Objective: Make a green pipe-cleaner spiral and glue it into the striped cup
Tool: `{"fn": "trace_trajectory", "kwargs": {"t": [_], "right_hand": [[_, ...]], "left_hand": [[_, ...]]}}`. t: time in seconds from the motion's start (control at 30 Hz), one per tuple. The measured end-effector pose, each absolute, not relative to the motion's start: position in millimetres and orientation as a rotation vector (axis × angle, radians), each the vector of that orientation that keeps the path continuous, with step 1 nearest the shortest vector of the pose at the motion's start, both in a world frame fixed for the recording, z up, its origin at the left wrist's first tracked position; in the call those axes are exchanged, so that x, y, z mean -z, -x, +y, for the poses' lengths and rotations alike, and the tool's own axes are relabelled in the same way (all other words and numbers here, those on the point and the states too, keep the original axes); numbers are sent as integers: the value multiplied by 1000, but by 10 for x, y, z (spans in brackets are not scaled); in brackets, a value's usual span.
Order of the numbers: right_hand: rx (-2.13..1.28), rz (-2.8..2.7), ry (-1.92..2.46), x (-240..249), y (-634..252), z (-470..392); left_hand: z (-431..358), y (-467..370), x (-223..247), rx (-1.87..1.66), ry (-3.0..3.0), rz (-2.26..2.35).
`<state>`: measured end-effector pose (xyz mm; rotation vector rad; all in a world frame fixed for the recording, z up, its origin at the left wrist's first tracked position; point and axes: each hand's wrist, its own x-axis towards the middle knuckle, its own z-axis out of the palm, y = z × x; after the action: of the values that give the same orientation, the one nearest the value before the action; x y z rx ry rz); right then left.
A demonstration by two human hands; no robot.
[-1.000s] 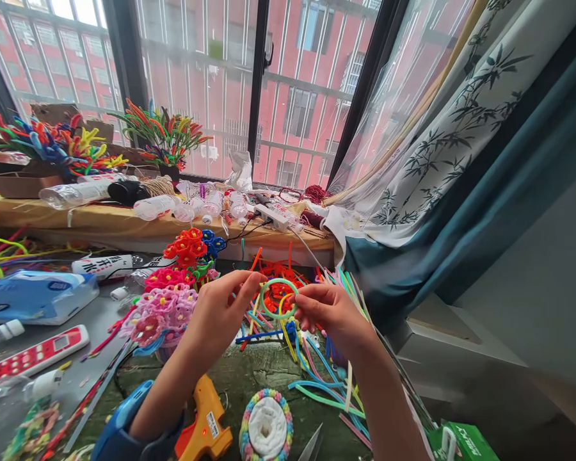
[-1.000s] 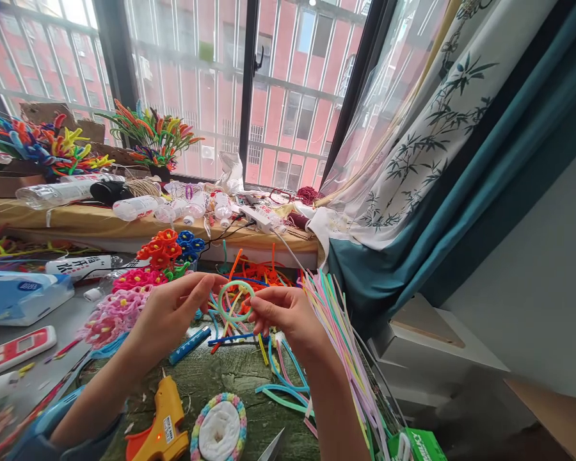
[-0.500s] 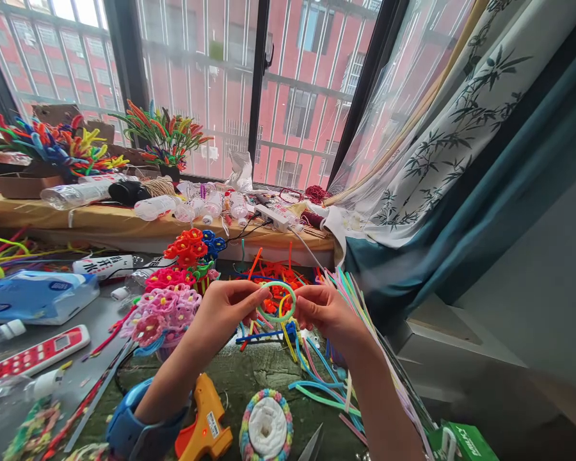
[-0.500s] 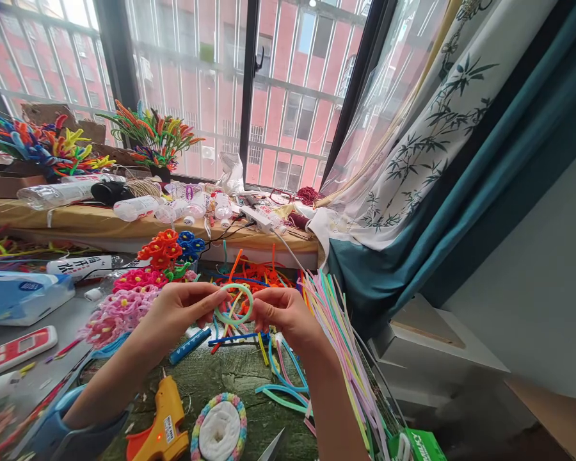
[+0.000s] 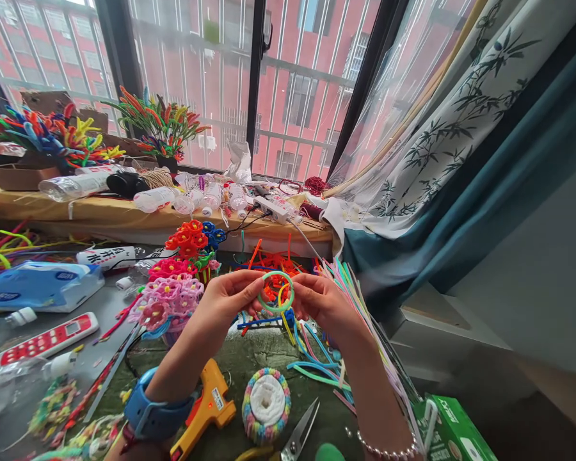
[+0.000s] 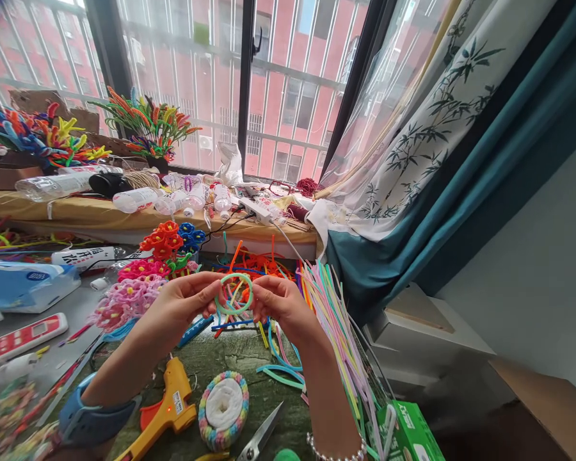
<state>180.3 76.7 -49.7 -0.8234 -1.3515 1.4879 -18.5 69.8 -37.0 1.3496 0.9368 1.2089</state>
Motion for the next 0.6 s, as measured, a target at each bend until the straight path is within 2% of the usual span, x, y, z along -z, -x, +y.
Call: {"fn": "trace_trajectory", "kwargs": {"t": [0.27,0.33,0.4,0.6], "right_hand": [[-1307,-1396,1131,572,-2060,269],[-1245,-1409,1230,684,-2081,35],[-1047,-1471,1366,827,-2035,-193],[-903,-1506,1435,1201,-1713,-571]], "left_hand": [[218,202,708,-1095,-1295,1148],[76,211,821,-1051,-1323,1192],[-29,209,929,-1016,-1371,1240],[-139,136,1124,-1003,-1595,1402]]}}
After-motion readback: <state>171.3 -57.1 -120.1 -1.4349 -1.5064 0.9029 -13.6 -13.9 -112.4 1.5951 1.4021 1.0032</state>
